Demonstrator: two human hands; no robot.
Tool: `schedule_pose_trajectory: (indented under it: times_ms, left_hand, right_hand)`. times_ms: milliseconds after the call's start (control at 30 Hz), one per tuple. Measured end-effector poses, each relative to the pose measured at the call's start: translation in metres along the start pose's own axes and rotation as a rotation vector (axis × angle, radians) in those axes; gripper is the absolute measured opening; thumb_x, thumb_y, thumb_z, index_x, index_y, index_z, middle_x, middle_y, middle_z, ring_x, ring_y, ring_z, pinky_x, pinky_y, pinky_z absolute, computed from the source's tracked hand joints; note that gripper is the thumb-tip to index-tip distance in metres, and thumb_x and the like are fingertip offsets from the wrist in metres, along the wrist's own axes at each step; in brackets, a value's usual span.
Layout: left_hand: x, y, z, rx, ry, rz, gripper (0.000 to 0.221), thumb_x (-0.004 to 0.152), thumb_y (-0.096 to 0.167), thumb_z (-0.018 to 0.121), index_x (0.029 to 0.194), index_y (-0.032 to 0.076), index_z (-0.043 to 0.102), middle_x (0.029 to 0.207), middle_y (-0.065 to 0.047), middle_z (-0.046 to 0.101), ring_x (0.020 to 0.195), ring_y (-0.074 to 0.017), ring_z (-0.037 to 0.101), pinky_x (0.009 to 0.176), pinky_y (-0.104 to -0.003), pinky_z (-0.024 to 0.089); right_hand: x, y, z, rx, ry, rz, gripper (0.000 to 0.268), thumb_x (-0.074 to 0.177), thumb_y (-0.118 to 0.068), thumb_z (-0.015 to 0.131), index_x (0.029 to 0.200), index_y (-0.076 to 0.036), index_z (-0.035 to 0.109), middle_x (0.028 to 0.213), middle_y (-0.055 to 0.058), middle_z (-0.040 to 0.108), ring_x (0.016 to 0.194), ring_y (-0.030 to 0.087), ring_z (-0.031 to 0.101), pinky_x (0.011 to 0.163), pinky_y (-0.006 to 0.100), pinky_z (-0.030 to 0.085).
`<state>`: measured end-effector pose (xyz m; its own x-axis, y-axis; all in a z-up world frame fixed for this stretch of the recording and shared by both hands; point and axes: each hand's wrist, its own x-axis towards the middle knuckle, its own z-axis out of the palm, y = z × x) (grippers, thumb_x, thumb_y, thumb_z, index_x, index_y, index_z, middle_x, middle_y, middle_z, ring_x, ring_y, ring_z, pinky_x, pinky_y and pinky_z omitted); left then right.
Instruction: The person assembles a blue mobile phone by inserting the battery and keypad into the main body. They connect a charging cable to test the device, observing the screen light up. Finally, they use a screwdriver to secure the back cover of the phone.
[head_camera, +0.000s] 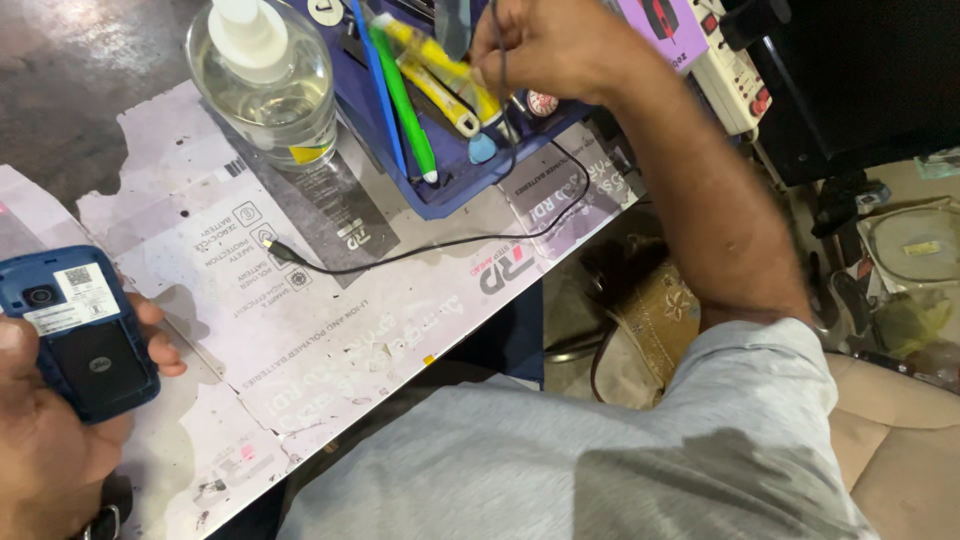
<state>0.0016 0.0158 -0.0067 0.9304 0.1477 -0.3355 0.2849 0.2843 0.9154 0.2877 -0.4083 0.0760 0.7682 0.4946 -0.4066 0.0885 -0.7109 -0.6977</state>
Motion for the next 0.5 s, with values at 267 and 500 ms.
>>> schedule_pose_trajectory:
  times_ms: [267,500]
  left_hand:
    - [0.001,0.020,0.020,0.082,0.072,-0.046,0.057,0.113,0.043,0.026,0.131,-0.006,0.050,0.107,-0.023,0.062,0.086,-0.0337,0.063,0.082,-0.050,0.055]
    - [-0.010,0.036,0.030,-0.011,0.003,0.034,0.050,0.116,0.033,0.026,0.126,-0.010,0.051,0.105,-0.024,0.063,0.090,-0.0332,0.064,0.087,-0.047,0.058]
  right_hand:
    - [-0.005,-0.004,0.003,-0.522,0.243,-0.012,0.017,0.087,-0.017,0.081,0.092,-0.003,0.074,0.077,0.014,0.071,0.068,0.027,0.069,0.061,0.041,0.052]
    - [-0.015,-0.035,0.032,-0.650,0.459,-0.178,0.018,0.076,-0.010,0.084,0.088,-0.003,0.072,0.082,0.017,0.071,0.076,0.034,0.071,0.064,0.045,0.055]
